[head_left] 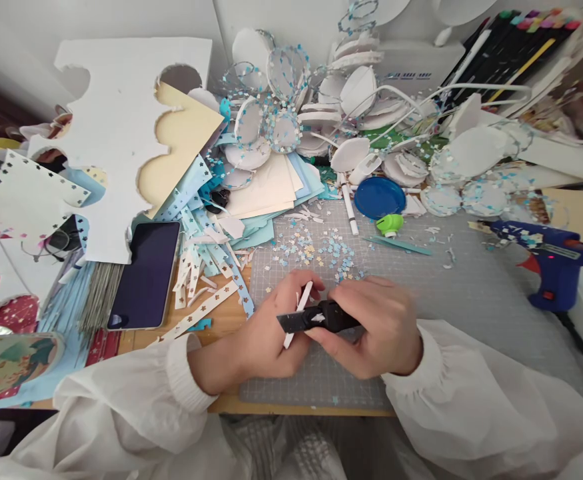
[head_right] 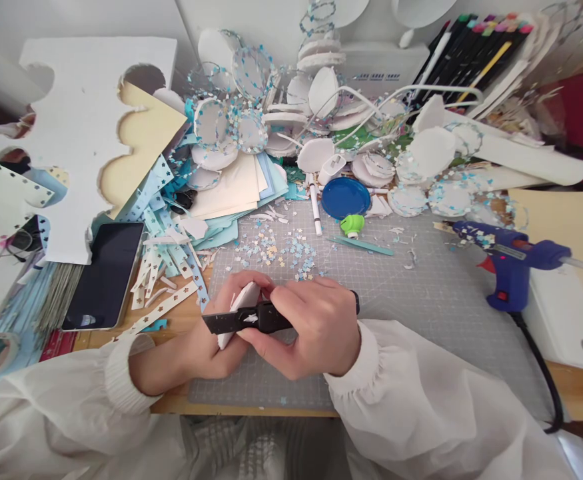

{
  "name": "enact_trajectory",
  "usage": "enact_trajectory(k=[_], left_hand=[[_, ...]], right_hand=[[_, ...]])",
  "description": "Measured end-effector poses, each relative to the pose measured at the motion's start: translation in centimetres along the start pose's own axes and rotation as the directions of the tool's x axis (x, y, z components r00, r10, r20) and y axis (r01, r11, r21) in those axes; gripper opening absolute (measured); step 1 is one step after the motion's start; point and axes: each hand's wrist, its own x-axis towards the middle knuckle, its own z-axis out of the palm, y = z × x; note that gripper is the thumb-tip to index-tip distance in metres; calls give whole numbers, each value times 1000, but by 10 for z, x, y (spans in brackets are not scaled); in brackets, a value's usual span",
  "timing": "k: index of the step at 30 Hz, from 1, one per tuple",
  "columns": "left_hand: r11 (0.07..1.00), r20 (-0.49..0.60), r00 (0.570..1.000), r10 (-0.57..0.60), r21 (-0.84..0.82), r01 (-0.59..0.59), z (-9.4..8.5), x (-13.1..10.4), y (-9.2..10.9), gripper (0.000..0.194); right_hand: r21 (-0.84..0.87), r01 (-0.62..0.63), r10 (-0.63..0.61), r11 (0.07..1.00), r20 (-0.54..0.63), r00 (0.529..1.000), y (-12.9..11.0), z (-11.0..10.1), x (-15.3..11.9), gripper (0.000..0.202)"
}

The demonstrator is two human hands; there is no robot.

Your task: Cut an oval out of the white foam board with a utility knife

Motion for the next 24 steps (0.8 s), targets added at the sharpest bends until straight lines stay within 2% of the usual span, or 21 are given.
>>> enact_trajectory(k=[10, 24], left_hand=[[999, -29, 999, -34, -33, 33, 0, -1, -1, 51], [1000, -47, 999, 11, -24, -12, 0, -3, -3, 53]], right_hand=[[-4, -2, 2, 1000, 25, 1000, 4, -3, 0, 37], [22, -9, 9, 1000, 10, 1000, 4, -5, 1, 36]])
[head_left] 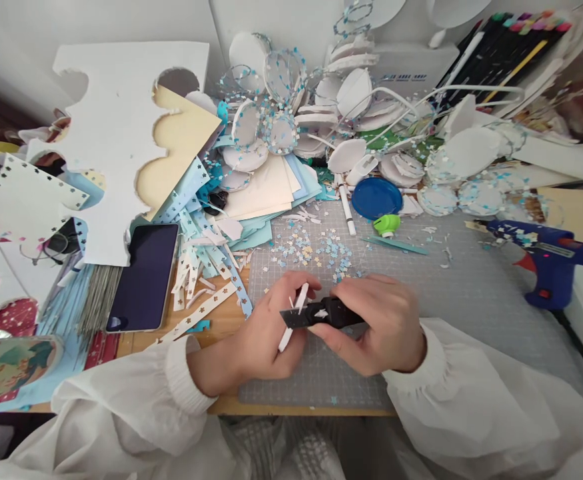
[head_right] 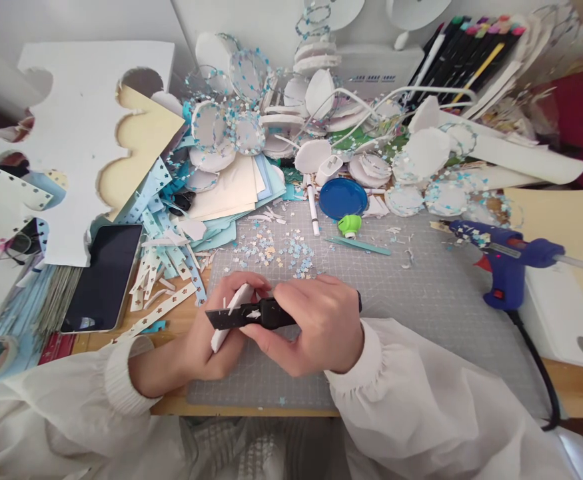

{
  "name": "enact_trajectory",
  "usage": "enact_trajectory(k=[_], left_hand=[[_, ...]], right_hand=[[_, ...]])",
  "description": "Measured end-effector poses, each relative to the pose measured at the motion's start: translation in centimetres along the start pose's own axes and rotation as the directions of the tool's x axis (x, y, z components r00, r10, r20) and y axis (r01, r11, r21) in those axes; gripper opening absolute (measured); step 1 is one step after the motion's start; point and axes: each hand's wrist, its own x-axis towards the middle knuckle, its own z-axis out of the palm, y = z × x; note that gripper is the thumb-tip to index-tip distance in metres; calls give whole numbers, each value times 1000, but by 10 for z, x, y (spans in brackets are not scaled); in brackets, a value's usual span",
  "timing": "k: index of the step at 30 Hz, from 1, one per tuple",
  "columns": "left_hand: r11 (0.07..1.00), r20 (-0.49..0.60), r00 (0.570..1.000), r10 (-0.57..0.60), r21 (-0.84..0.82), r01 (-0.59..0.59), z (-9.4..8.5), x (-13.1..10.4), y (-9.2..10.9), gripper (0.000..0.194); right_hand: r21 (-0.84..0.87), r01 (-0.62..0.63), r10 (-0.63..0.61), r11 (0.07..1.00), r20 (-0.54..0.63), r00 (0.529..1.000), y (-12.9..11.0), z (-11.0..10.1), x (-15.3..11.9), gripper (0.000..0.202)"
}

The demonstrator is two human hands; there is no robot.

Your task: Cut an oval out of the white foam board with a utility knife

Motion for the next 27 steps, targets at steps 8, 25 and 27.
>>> enact_trajectory(k=[8, 25, 27], left_hand=[[998, -19, 999, 48, 43, -48, 0, -1, -3, 53], [998, 17, 998, 59, 14, -59, -3, 2, -2, 56], [999, 14, 999, 35, 30, -36, -3, 3, -1, 56]], right_hand=[[-33, -17, 17, 999, -11, 1000, 2, 0, 0, 39], [-5, -8, 8, 1000, -19, 1000, 2, 0, 0, 37], [-4, -6, 6, 1000, -30, 1000, 2, 0, 0, 37]])
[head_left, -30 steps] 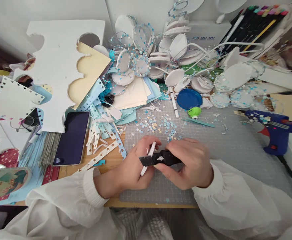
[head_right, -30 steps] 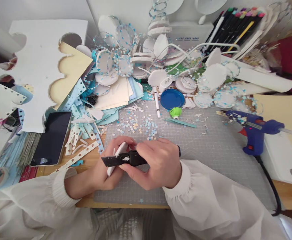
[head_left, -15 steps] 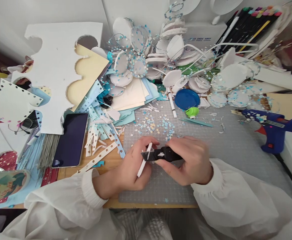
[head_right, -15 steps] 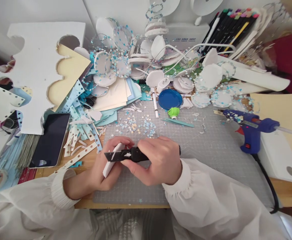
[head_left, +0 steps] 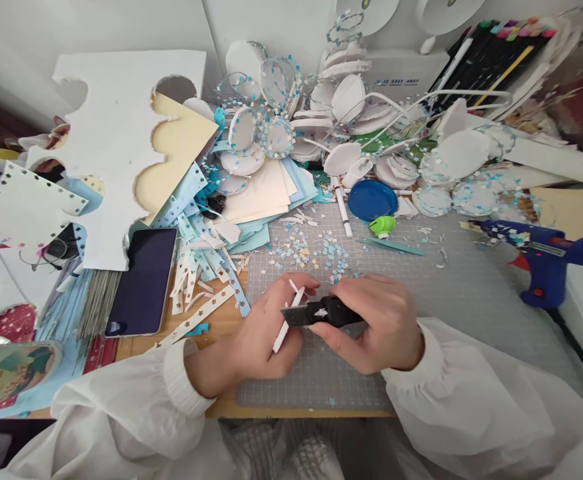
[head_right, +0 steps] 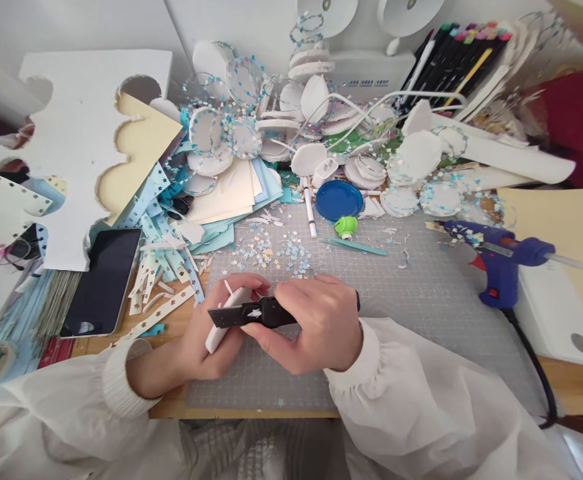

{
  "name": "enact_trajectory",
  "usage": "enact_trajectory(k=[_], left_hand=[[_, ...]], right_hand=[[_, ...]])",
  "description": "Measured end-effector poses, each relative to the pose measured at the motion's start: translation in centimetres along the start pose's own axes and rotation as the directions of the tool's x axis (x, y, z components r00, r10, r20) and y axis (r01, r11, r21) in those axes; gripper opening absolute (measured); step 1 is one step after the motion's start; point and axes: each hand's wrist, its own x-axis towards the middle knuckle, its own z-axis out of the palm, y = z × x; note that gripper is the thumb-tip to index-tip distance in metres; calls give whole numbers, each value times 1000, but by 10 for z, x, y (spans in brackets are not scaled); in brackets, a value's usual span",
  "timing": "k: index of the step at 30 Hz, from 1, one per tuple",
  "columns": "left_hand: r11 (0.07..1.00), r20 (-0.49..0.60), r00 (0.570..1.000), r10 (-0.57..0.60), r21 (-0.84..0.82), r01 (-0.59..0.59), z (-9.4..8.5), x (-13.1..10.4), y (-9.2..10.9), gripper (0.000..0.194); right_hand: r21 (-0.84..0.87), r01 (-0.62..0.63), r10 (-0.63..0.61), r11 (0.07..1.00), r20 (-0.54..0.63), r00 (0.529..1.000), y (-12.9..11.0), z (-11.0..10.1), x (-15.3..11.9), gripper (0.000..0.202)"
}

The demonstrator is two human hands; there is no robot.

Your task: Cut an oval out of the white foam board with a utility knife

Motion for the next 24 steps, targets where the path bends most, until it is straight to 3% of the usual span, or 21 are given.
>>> enact_trajectory(k=[5, 8, 13, 16, 19, 24], left_hand=[[1000, 21, 1000, 6, -2, -5, -4, 4, 4, 52], [985, 83, 993, -84, -144, 95, -8, 5, 4, 41], [935, 275, 939, -205, -229, 271, -17, 8, 3, 21], [924, 369, 911, -184, -252, 289, -22, 9, 3, 22], [893, 394, 897, -200, -304, 333, -24, 9, 2, 28], [723, 388, 870, -303, -501, 476, -20, 2, -3, 55]], right_hand=[[-42, -4, 2, 999, -63, 998, 1, 1, -1, 31], [-5, 21, -21, 1000, -113, 993, 1, -1, -1, 24], [61, 94, -90, 994, -69, 994, 4, -1, -5, 33], [92, 145, -142, 985, -38, 989, 7, 0, -7, 34], [122, 164, -164, 979, -12, 986, 7, 1, -6, 23], [46, 79, -73, 996, -120, 990, 7, 3, -3, 12]])
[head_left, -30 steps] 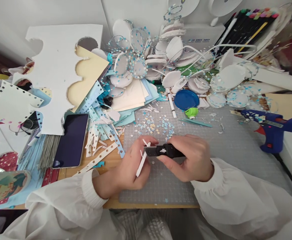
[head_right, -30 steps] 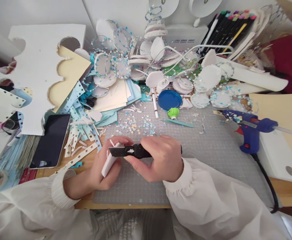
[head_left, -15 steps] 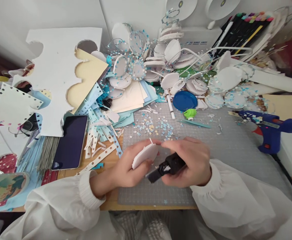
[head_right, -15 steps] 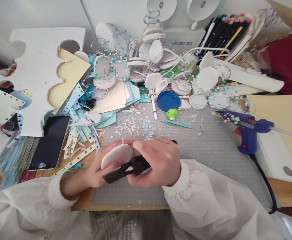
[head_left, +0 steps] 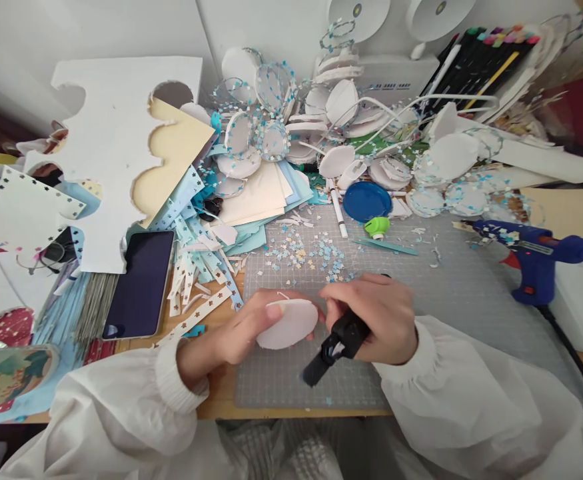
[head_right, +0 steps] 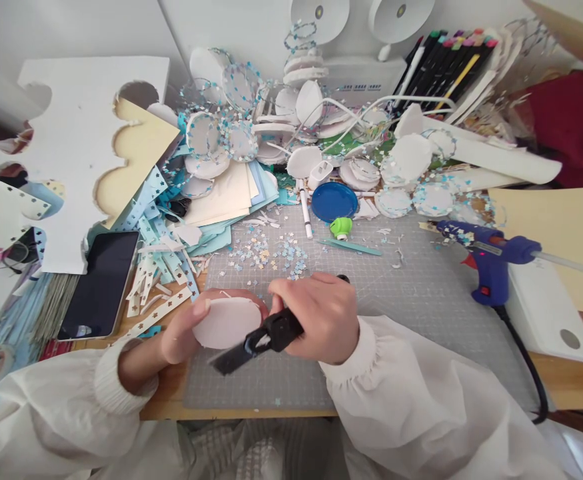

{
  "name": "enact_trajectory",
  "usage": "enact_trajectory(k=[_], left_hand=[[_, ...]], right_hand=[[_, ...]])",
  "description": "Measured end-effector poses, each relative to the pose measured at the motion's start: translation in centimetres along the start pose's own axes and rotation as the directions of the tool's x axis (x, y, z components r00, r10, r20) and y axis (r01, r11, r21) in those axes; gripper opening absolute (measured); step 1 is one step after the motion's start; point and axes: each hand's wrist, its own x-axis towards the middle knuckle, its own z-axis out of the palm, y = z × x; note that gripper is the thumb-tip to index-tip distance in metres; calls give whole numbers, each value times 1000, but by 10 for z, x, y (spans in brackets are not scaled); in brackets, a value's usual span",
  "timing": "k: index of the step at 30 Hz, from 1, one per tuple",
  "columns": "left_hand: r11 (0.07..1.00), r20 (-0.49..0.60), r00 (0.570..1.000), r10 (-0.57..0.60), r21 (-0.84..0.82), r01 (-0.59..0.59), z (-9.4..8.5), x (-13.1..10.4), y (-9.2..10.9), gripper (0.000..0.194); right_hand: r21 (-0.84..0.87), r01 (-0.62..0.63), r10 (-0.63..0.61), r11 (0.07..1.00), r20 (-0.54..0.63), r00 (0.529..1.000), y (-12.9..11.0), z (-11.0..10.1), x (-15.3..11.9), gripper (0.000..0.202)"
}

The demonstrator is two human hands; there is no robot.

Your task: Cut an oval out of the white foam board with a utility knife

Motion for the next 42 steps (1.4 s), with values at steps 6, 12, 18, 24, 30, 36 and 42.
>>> enact_trajectory(k=[6, 12, 18, 24, 30, 36, 42], left_hand=[[975, -63, 998, 0, -221, -14, 3, 2, -4, 61], [992, -46, 992, 116, -39, -118, 1, 4, 2, 58], [968, -49, 970, 236, 103, -230, 4, 7, -1, 63], [972, -110, 971, 211, 125, -198, 5, 8, -6, 74], [964, -140, 962, 235, 158, -212, 3, 8, -7, 70], [949, -147, 949, 280, 188, -251, 2, 7, -9, 67], [932, -135, 932, 336, 194, -307, 0, 8, -11, 67]], right_hand=[[-112, -211, 207, 971, -49, 977, 1, 1, 3, 27], [-94, -155, 152, 983, -34, 988, -2, -2, 6, 24], [-120, -65, 73, 991, 67, 995, -1, -4, 5, 36], [-130, -43, 56, 991, 95, 994, -2, -6, 5, 38], [-156, -49, 66, 987, 105, 992, -1, -6, 3, 39], [-160, -53, 70, 986, 105, 992, 1, -7, 4, 39], [-160, -56, 71, 986, 94, 993, 3, -8, 4, 38]])
